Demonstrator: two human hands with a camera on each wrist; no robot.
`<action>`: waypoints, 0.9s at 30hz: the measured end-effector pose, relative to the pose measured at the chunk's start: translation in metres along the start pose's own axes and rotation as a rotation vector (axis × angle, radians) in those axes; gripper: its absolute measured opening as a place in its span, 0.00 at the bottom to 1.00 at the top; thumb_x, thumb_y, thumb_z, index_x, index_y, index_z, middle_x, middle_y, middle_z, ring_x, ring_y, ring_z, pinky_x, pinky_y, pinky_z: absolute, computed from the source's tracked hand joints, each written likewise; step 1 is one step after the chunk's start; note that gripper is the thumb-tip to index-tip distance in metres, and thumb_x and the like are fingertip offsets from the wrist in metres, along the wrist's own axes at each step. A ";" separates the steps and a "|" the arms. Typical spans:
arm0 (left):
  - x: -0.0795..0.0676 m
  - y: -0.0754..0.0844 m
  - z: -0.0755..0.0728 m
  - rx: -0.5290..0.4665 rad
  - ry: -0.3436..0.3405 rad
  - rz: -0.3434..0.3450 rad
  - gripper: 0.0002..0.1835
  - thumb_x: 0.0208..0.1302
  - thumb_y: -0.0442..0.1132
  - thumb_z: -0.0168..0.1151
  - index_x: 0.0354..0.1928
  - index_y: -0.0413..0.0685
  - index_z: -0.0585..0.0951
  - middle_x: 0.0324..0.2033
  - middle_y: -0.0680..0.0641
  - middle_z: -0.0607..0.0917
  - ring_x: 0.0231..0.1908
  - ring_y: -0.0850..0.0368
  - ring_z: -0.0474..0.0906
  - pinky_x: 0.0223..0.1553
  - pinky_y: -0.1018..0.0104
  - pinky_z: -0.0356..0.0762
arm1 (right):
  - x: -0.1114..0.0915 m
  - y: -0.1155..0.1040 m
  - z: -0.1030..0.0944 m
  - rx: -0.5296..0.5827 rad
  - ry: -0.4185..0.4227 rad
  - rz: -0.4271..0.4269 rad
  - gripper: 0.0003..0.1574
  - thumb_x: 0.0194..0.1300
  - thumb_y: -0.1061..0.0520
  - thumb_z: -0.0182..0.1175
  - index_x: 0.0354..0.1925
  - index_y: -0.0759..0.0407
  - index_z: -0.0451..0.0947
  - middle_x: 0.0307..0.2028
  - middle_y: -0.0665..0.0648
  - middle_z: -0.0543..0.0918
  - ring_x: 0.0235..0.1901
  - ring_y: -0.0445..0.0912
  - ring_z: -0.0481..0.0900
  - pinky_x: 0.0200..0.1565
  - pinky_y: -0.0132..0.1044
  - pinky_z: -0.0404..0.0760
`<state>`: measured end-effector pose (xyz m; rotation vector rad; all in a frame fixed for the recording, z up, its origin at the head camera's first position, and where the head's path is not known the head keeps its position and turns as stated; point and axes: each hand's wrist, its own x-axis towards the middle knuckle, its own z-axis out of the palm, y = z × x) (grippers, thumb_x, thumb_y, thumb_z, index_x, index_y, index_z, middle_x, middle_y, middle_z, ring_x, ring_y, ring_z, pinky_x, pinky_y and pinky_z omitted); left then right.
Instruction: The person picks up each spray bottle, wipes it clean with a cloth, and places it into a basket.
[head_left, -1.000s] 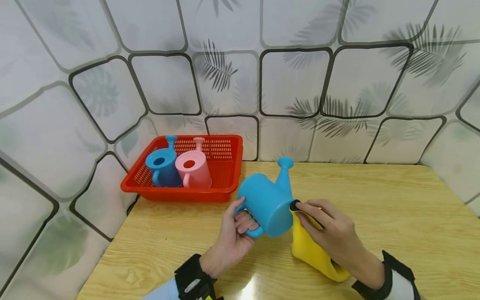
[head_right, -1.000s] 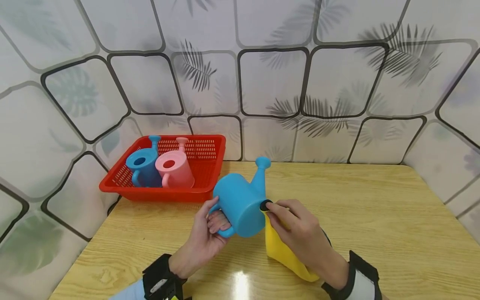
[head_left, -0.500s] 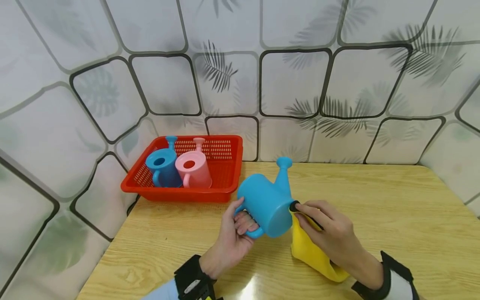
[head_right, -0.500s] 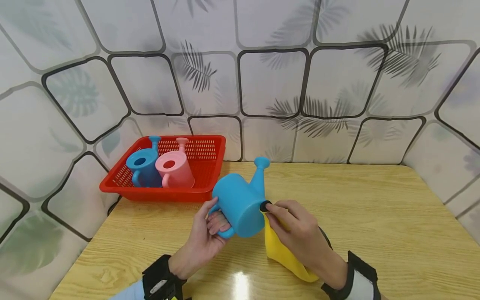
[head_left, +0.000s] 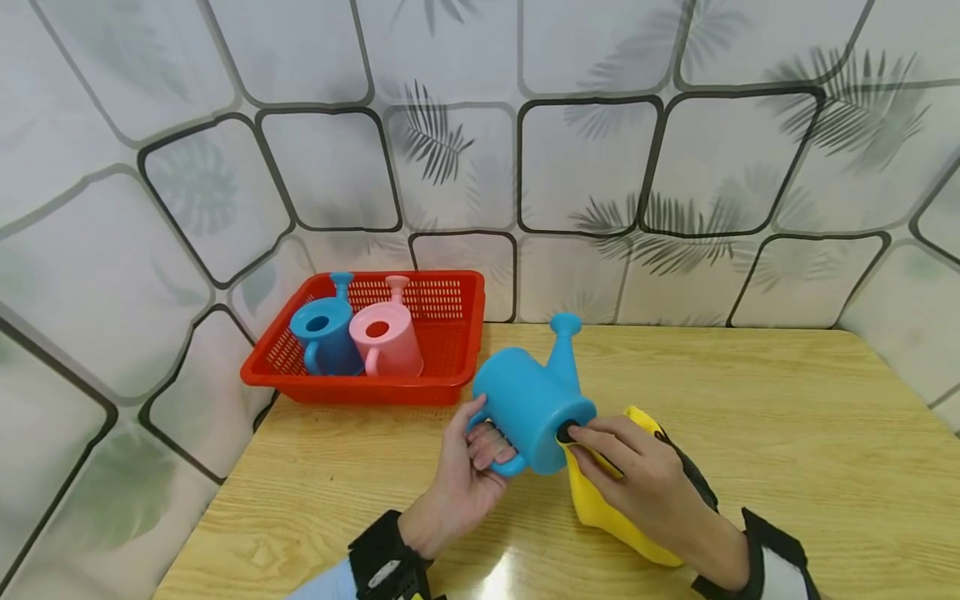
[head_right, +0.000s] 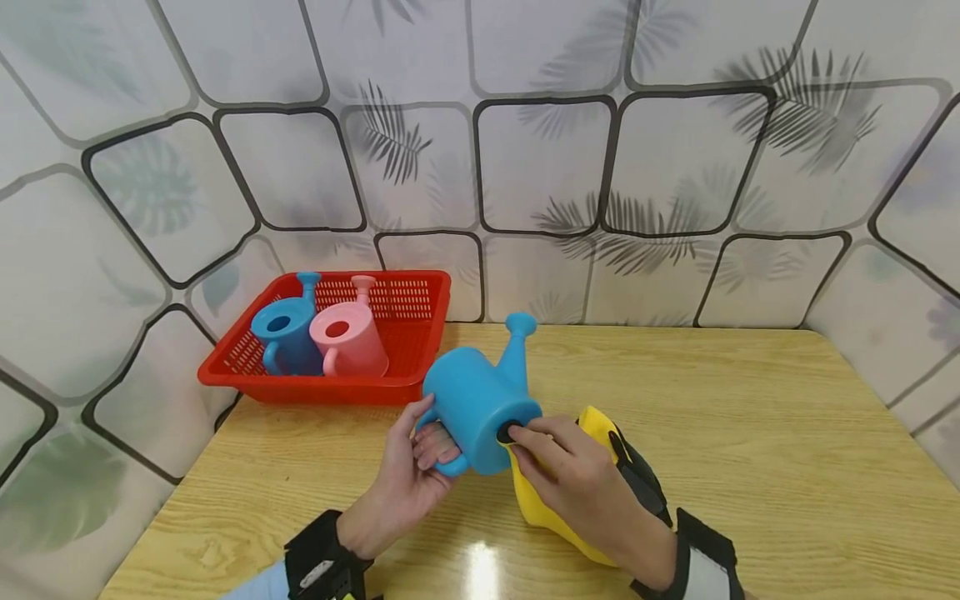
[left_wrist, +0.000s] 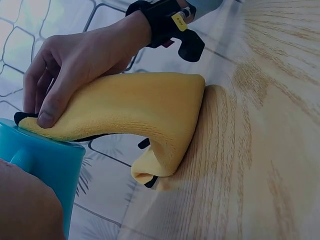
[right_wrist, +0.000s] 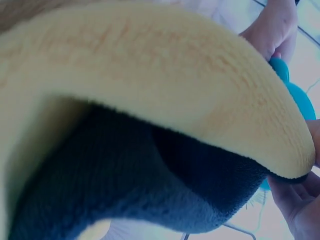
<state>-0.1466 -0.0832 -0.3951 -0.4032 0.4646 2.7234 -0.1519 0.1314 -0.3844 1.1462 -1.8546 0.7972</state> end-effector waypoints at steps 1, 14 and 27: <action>0.000 0.000 0.000 0.001 0.000 0.001 0.27 0.63 0.47 0.60 0.13 0.55 0.57 0.09 0.57 0.57 0.09 0.65 0.59 0.18 0.74 0.63 | 0.000 -0.001 0.001 0.011 -0.005 -0.004 0.22 0.72 0.49 0.53 0.36 0.64 0.85 0.31 0.57 0.83 0.26 0.44 0.80 0.24 0.30 0.83; 0.002 0.000 0.003 -0.014 -0.015 -0.005 0.27 0.64 0.47 0.59 0.12 0.55 0.58 0.09 0.57 0.56 0.09 0.66 0.58 0.17 0.75 0.60 | -0.004 -0.016 0.010 0.078 -0.143 -0.015 0.20 0.72 0.48 0.52 0.38 0.59 0.85 0.35 0.52 0.83 0.34 0.42 0.81 0.32 0.34 0.87; 0.000 0.000 0.004 0.002 -0.026 -0.027 0.26 0.63 0.47 0.60 0.12 0.55 0.58 0.09 0.58 0.56 0.09 0.66 0.58 0.18 0.75 0.59 | -0.005 -0.023 0.010 0.072 -0.174 -0.010 0.21 0.73 0.47 0.50 0.35 0.57 0.84 0.35 0.50 0.83 0.34 0.40 0.80 0.33 0.33 0.86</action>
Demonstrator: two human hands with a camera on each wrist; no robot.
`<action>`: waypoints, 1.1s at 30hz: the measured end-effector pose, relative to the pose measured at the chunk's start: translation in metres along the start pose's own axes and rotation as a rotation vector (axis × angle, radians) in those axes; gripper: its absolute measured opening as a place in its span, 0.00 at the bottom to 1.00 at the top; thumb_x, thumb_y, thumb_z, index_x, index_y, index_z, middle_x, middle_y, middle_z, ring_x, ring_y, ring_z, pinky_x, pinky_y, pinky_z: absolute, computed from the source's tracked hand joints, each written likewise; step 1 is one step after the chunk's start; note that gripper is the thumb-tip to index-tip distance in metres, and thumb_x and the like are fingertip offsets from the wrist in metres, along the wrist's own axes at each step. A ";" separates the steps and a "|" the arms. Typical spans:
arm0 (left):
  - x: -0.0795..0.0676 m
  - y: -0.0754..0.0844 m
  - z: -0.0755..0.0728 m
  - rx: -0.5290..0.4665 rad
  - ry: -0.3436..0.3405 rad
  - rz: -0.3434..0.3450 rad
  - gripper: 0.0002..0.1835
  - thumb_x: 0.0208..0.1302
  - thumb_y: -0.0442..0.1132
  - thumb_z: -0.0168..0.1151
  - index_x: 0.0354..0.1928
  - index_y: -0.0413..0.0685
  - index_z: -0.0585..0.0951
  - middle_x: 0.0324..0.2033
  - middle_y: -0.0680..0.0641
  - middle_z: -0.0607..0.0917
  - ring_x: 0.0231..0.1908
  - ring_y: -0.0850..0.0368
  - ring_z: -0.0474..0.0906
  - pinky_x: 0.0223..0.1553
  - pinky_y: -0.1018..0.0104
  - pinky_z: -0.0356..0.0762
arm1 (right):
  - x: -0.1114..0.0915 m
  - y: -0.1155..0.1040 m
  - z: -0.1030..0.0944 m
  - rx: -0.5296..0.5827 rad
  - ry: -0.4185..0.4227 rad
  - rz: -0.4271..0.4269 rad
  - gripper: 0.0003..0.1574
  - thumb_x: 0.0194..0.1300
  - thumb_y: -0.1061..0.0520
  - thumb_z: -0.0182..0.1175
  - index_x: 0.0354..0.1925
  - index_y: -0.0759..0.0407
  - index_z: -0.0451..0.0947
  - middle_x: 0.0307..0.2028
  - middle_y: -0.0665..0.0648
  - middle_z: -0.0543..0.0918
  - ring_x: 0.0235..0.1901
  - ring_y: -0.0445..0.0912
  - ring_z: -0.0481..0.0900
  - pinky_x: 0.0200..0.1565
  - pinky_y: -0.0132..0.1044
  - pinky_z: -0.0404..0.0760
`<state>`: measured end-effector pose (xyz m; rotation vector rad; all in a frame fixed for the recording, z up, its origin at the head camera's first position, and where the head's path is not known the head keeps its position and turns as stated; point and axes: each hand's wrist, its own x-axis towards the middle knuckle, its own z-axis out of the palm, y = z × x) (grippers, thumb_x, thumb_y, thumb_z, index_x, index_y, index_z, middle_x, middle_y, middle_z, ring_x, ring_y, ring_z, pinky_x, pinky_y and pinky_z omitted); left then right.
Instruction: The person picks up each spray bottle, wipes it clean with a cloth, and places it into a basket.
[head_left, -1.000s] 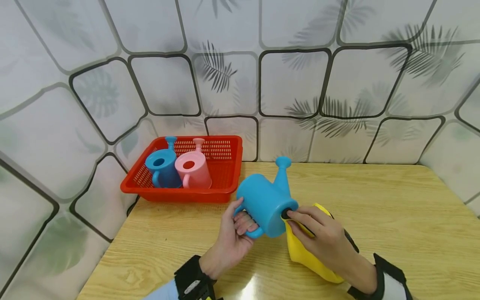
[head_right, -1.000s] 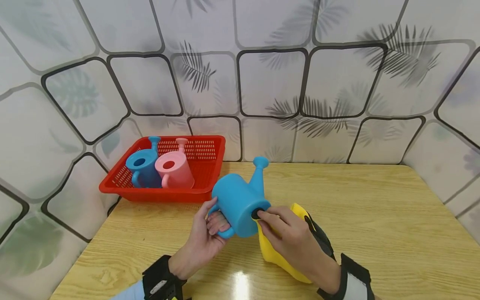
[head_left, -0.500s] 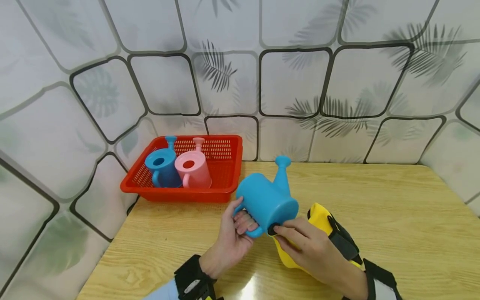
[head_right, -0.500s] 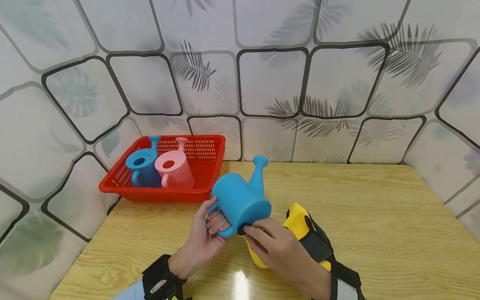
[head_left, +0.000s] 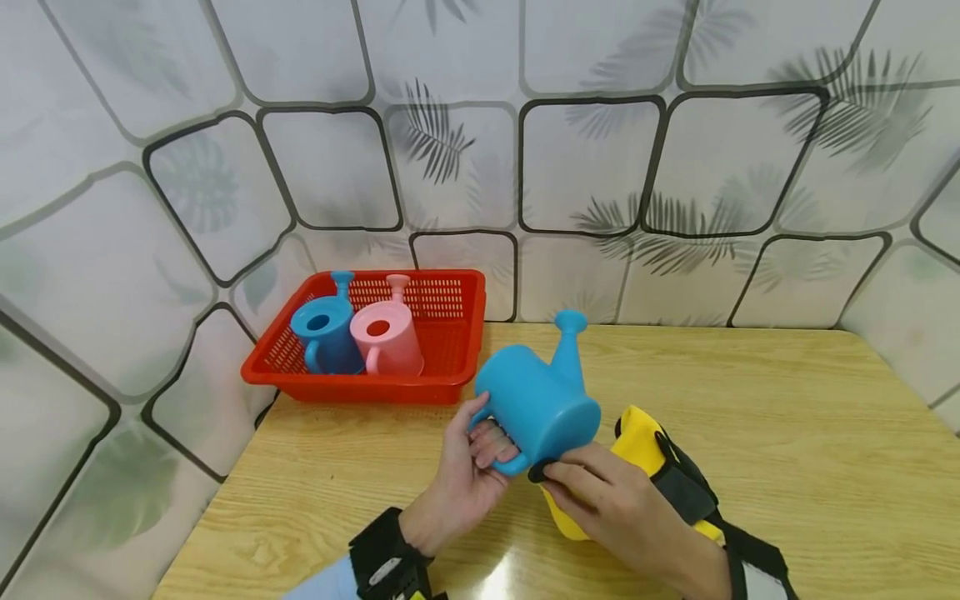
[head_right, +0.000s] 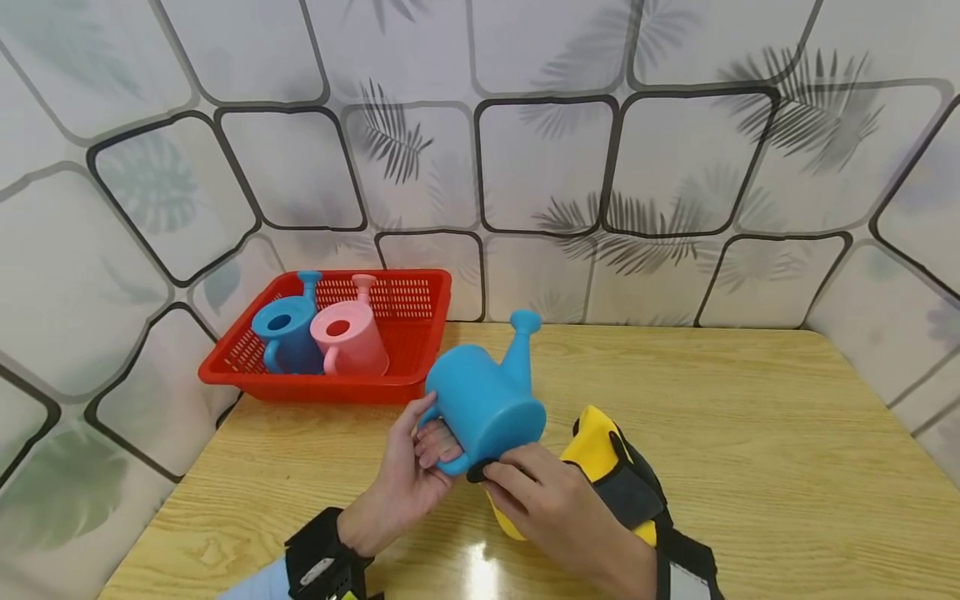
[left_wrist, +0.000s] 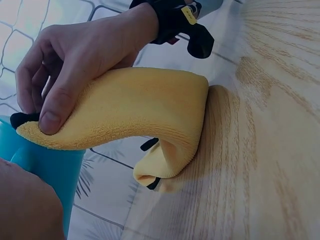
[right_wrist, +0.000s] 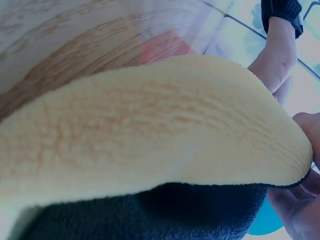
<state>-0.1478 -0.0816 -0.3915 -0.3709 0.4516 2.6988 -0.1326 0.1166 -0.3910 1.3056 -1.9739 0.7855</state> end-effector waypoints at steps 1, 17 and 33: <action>0.000 0.000 0.000 0.001 -0.002 0.001 0.26 0.63 0.47 0.60 0.12 0.55 0.58 0.09 0.58 0.56 0.09 0.66 0.58 0.17 0.75 0.59 | 0.000 0.000 0.000 -0.002 -0.002 0.002 0.21 0.73 0.47 0.50 0.35 0.57 0.84 0.34 0.50 0.83 0.34 0.40 0.80 0.33 0.33 0.86; -0.002 -0.001 -0.004 0.006 0.025 0.013 0.26 0.62 0.48 0.61 0.12 0.54 0.59 0.09 0.57 0.57 0.10 0.65 0.58 0.17 0.74 0.60 | -0.004 0.018 -0.013 -0.089 0.054 0.040 0.23 0.72 0.45 0.51 0.33 0.59 0.84 0.30 0.52 0.83 0.30 0.42 0.81 0.27 0.35 0.86; -0.004 0.000 -0.004 -0.019 0.011 0.021 0.26 0.63 0.48 0.59 0.13 0.55 0.58 0.10 0.57 0.56 0.10 0.64 0.57 0.18 0.74 0.62 | -0.014 0.044 -0.028 -0.121 0.093 0.137 0.26 0.73 0.43 0.49 0.36 0.61 0.84 0.31 0.54 0.84 0.28 0.42 0.83 0.25 0.36 0.87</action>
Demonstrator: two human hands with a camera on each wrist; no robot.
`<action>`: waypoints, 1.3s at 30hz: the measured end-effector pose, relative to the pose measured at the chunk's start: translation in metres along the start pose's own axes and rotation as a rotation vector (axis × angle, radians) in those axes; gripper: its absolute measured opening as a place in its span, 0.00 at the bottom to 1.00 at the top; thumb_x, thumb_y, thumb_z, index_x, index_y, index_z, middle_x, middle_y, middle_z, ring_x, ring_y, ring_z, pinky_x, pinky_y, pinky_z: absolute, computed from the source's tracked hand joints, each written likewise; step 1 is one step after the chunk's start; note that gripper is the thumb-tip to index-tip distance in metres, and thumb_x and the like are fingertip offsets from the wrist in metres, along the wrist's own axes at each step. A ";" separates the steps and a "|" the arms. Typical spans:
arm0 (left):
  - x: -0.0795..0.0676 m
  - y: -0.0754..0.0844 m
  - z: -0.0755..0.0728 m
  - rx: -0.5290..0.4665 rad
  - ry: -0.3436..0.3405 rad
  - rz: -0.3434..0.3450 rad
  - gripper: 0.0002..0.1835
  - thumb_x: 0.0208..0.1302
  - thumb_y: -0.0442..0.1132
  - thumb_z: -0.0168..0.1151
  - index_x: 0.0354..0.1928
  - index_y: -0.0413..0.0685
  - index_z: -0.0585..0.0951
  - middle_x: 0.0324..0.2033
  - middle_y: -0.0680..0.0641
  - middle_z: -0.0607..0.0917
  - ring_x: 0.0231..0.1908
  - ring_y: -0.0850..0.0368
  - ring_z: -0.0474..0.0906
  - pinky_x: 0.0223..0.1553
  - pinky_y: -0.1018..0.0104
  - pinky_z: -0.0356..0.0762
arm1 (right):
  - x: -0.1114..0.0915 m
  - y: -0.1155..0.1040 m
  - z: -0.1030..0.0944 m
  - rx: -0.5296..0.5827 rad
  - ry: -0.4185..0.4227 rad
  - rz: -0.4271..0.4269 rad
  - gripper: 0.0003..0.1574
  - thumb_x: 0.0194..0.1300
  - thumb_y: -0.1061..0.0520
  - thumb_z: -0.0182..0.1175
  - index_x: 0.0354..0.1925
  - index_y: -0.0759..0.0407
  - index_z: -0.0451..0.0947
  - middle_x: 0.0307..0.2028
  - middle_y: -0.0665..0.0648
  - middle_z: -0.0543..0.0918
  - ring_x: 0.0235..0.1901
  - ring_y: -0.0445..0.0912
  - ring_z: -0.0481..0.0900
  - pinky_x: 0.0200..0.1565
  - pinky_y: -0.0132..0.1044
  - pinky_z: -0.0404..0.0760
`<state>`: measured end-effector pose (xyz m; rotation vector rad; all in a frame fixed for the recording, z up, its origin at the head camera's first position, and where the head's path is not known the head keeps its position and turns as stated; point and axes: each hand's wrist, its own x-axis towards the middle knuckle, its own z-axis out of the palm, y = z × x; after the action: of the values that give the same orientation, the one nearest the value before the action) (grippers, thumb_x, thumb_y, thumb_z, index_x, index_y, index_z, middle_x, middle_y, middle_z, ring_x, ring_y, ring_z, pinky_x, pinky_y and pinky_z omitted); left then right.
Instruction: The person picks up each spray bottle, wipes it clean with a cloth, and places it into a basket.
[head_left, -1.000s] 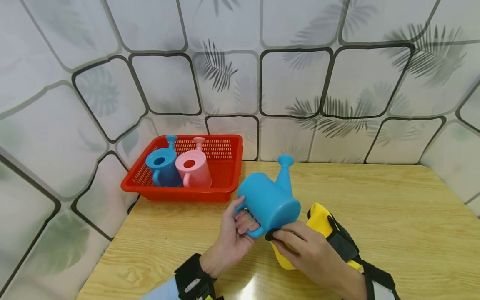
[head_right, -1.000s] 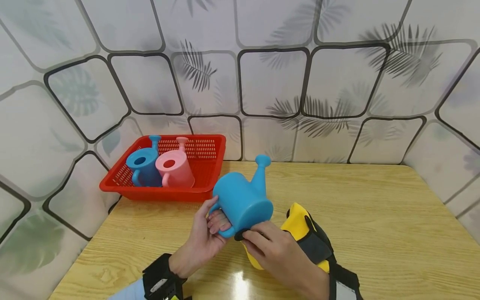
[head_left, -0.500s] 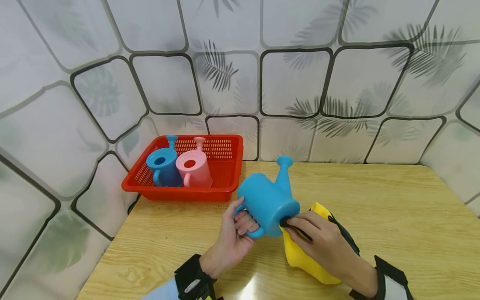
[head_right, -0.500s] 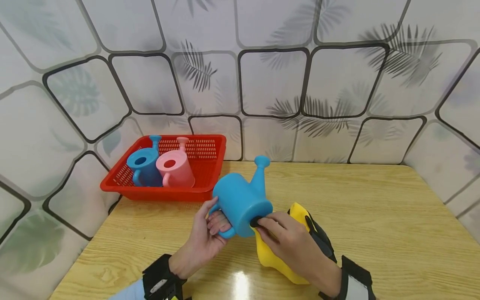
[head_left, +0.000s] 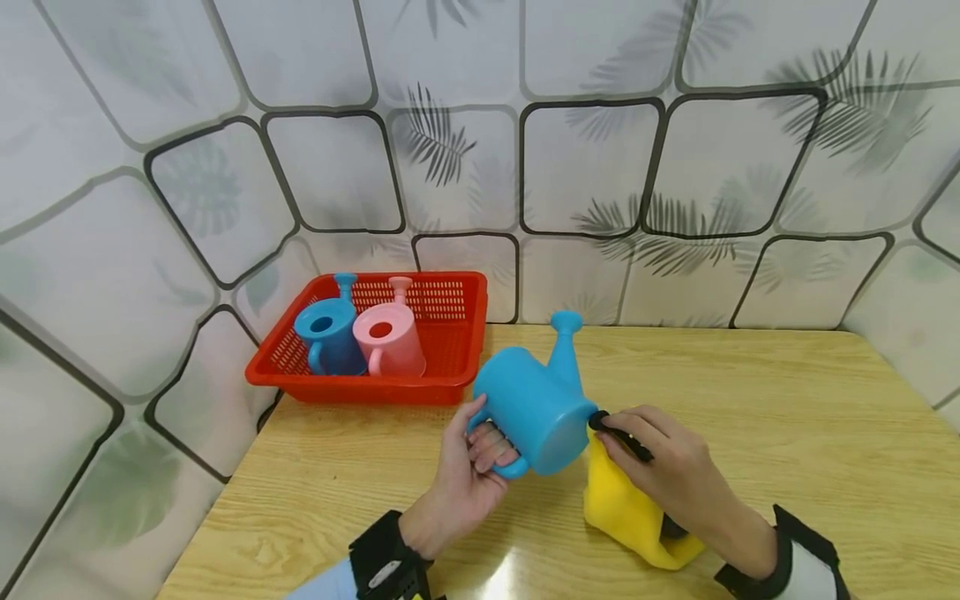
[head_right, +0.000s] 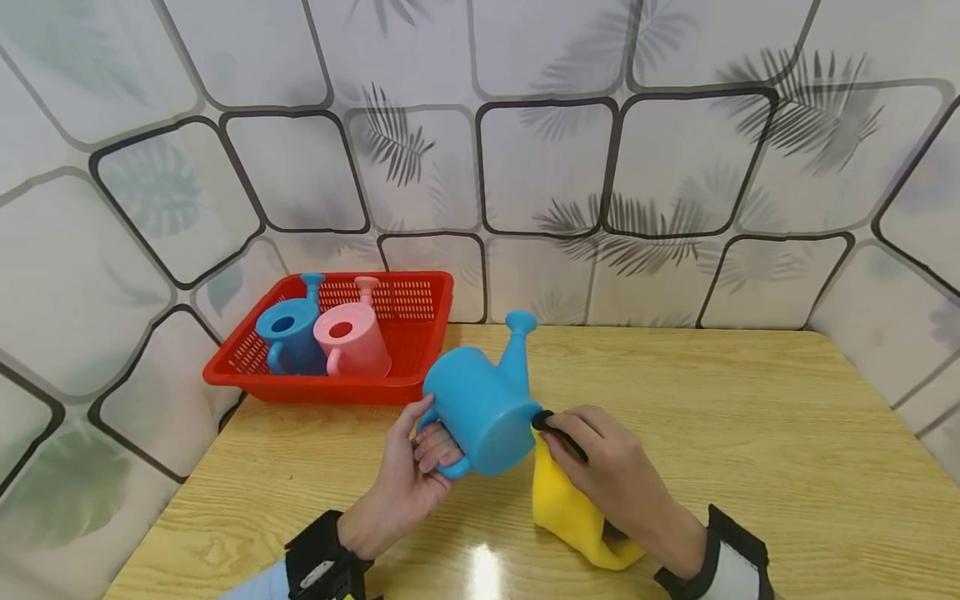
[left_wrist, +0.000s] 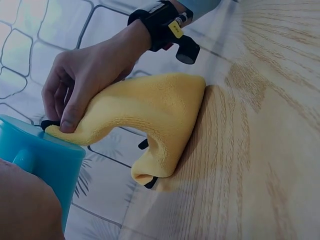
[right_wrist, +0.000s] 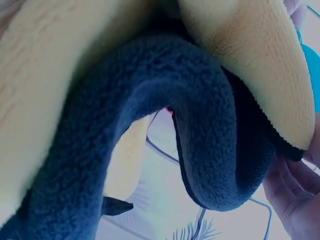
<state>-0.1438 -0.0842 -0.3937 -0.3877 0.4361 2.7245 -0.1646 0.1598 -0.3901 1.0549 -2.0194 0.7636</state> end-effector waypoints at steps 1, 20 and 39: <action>0.000 0.000 0.000 -0.001 -0.002 -0.001 0.26 0.63 0.48 0.60 0.13 0.55 0.57 0.10 0.57 0.56 0.10 0.64 0.57 0.18 0.74 0.62 | 0.000 0.001 -0.001 0.000 0.002 0.004 0.26 0.72 0.43 0.49 0.36 0.61 0.84 0.31 0.54 0.84 0.28 0.42 0.83 0.25 0.36 0.87; 0.003 0.000 0.002 -0.025 -0.051 0.001 0.26 0.62 0.49 0.60 0.14 0.54 0.57 0.10 0.57 0.56 0.10 0.64 0.57 0.18 0.74 0.61 | -0.006 -0.001 0.004 0.108 -0.039 0.103 0.21 0.38 0.69 0.74 0.36 0.59 0.84 0.30 0.51 0.87 0.26 0.36 0.82 0.24 0.25 0.84; 0.005 0.007 0.003 0.134 -0.175 0.050 0.28 0.75 0.52 0.36 0.13 0.52 0.57 0.12 0.54 0.55 0.12 0.60 0.60 0.24 0.68 0.64 | 0.009 -0.042 -0.005 0.403 -0.162 0.314 0.17 0.49 0.72 0.70 0.36 0.56 0.81 0.33 0.50 0.86 0.29 0.37 0.83 0.29 0.27 0.86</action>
<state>-0.1516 -0.0875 -0.3906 -0.1032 0.5826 2.7278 -0.1310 0.1390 -0.3733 1.0543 -2.2573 1.3306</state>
